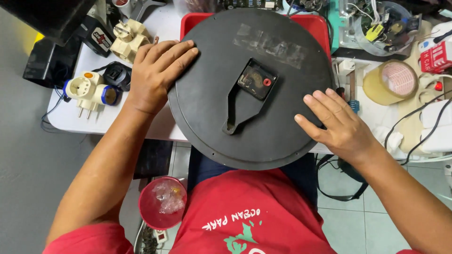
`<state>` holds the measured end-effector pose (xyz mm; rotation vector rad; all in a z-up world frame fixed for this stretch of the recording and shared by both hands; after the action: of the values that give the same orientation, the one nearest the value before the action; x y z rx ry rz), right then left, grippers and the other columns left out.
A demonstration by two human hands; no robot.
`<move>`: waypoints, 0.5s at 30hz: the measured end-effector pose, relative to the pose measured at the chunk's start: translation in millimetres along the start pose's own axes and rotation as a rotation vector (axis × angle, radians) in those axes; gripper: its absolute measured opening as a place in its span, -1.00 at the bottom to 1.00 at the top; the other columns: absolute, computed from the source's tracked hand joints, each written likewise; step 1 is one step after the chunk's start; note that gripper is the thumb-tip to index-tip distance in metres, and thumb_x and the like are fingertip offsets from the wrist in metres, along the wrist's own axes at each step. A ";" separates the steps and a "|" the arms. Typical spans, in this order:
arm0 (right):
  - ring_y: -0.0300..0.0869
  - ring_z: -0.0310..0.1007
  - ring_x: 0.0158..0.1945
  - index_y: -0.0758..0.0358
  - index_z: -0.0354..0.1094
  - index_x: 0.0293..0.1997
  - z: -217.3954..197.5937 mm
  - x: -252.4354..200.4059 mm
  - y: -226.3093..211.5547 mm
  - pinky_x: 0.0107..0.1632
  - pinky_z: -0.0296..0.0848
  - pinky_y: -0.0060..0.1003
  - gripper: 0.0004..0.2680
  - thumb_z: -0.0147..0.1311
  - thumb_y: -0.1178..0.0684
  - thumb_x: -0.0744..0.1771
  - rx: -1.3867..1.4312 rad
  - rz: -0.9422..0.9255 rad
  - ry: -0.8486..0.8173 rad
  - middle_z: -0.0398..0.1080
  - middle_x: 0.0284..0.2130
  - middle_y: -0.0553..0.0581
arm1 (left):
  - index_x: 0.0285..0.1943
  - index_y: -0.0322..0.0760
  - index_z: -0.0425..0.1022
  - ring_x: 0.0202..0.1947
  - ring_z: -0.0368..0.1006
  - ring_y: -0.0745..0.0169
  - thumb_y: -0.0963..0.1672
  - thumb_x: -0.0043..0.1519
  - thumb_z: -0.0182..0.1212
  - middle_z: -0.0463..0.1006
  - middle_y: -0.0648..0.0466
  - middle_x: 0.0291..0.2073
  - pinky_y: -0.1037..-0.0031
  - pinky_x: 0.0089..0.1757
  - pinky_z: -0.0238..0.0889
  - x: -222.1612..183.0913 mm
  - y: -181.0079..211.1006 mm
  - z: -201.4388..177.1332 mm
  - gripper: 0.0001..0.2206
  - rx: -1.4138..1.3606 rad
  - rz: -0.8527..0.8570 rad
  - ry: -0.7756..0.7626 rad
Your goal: Repairing a wall clock by adjusting the hands, removing the protective frame, and using a screwdriver on the back mechanism.
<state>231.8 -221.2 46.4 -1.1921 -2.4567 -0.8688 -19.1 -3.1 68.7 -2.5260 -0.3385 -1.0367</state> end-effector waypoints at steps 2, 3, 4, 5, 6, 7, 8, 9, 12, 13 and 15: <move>0.22 0.40 0.28 0.17 0.27 0.26 3.1 -0.9 -4.1 0.33 0.48 0.19 -0.70 0.03 0.38 0.41 0.011 -0.004 -0.055 0.34 0.22 0.43 | 0.35 -0.15 0.54 0.07 0.53 0.12 -0.18 0.56 -0.10 0.59 0.10 0.27 0.36 -0.01 0.23 -3.7 -0.3 0.9 -0.71 0.006 -0.003 -0.002; 0.22 0.37 0.30 0.16 0.23 0.29 7.0 -1.3 -5.7 0.37 0.43 0.19 -0.67 -0.05 0.40 0.40 0.021 -0.009 -0.110 0.31 0.26 0.43 | 0.35 -0.15 0.54 0.06 0.53 0.11 -0.16 0.57 -0.11 0.59 0.11 0.26 0.37 -0.03 0.23 -4.8 -1.3 1.5 -0.70 0.013 -0.006 -0.003; 0.22 0.37 0.30 0.16 0.23 0.29 5.0 -0.1 -7.9 0.37 0.43 0.19 -0.67 -0.05 0.40 0.40 0.019 -0.006 -0.110 0.31 0.26 0.43 | 0.35 -0.15 0.54 0.06 0.53 0.11 -0.16 0.57 -0.11 0.59 0.11 0.26 0.37 -0.03 0.23 -7.1 -0.4 2.2 -0.70 0.011 -0.004 -0.002; 0.24 0.38 0.29 0.18 0.22 0.29 4.2 1.2 -10.3 0.37 0.42 0.19 -0.65 -0.09 0.44 0.38 0.053 -0.005 -0.125 0.29 0.26 0.45 | 0.36 -0.16 0.54 0.04 0.54 0.12 -0.17 0.56 -0.07 0.59 0.09 0.27 0.36 -0.03 0.25 -9.4 -0.5 4.0 -0.71 -0.003 -0.012 -0.013; 0.26 0.38 0.28 0.20 0.21 0.29 3.8 2.9 -12.2 0.37 0.41 0.20 -0.62 -0.14 0.48 0.36 0.088 -0.006 -0.138 0.27 0.26 0.46 | 0.36 -0.16 0.53 0.02 0.55 0.12 -0.18 0.55 -0.03 0.58 0.08 0.28 0.35 -0.03 0.26 -11.9 -0.9 5.8 -0.72 -0.016 -0.022 -0.025; 0.26 0.38 0.28 0.20 0.21 0.29 2.9 4.3 -13.1 0.37 0.41 0.20 -0.62 -0.14 0.48 0.36 0.086 -0.005 -0.139 0.27 0.26 0.46 | 0.36 -0.16 0.53 0.02 0.55 0.12 -0.18 0.55 -0.03 0.58 0.08 0.28 0.35 -0.03 0.26 -12.0 -1.6 6.6 -0.72 -0.017 -0.021 -0.024; 0.25 0.40 0.27 0.18 0.21 0.29 1.9 5.1 -15.4 0.36 0.42 0.20 -0.65 -0.13 0.43 0.39 0.079 -0.012 -0.139 0.28 0.25 0.45 | 0.36 -0.16 0.54 -0.03 0.57 0.15 -0.18 0.55 -0.03 0.59 0.07 0.27 0.36 -0.05 0.27 -12.7 -1.7 8.5 -0.71 0.004 -0.021 -0.040; 0.24 0.41 0.26 0.17 0.21 0.29 1.0 6.0 -17.5 0.36 0.42 0.19 -0.69 -0.13 0.38 0.41 0.071 -0.019 -0.139 0.29 0.24 0.44 | 0.35 -0.15 0.55 -0.08 0.59 0.19 -0.18 0.54 -0.04 0.60 0.05 0.26 0.38 -0.06 0.29 -13.4 -2.0 10.6 -0.71 0.024 -0.021 -0.056; 0.24 0.38 0.28 0.18 0.24 0.28 -0.2 9.8 -24.0 0.35 0.41 0.18 -0.71 -0.11 0.35 0.41 0.113 -0.006 -0.143 0.28 0.25 0.42 | 0.37 -0.15 0.53 -0.09 0.60 0.17 -0.18 0.54 -0.06 0.61 0.04 0.24 0.37 -0.07 0.29 -16.8 -8.3 17.7 -0.70 0.005 -0.020 -0.091; 0.24 0.38 0.28 0.18 0.24 0.28 -2.1 11.1 -26.4 0.35 0.41 0.18 -0.71 -0.11 0.35 0.41 0.111 -0.003 -0.142 0.28 0.25 0.42 | 0.37 -0.15 0.53 -0.09 0.60 0.17 -0.18 0.54 -0.06 0.61 0.04 0.24 0.37 -0.07 0.29 -17.0 -9.4 18.8 -0.70 0.005 -0.017 -0.090; 0.22 0.38 0.26 0.17 0.23 0.26 -3.1 14.4 -37.5 0.36 0.36 0.19 -0.73 -0.20 0.29 0.42 0.107 -0.076 -0.174 0.32 0.23 0.36 | 0.42 -0.14 0.47 -0.09 0.60 0.18 -0.18 0.54 -0.05 0.60 0.02 0.27 0.38 -0.08 0.23 -18.7 -13.1 25.4 -0.69 -0.011 -0.021 -0.148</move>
<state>193.5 -232.2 40.9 -1.1894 -2.6656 -0.6685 -21.2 18.4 42.3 -2.6211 -0.4023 -0.8638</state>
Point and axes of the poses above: each hand's wrist, its own x-axis towards the middle knuckle, its own z-axis out of the palm, y = z × x, the point moved 8 cm from there along x, towards the middle knuckle
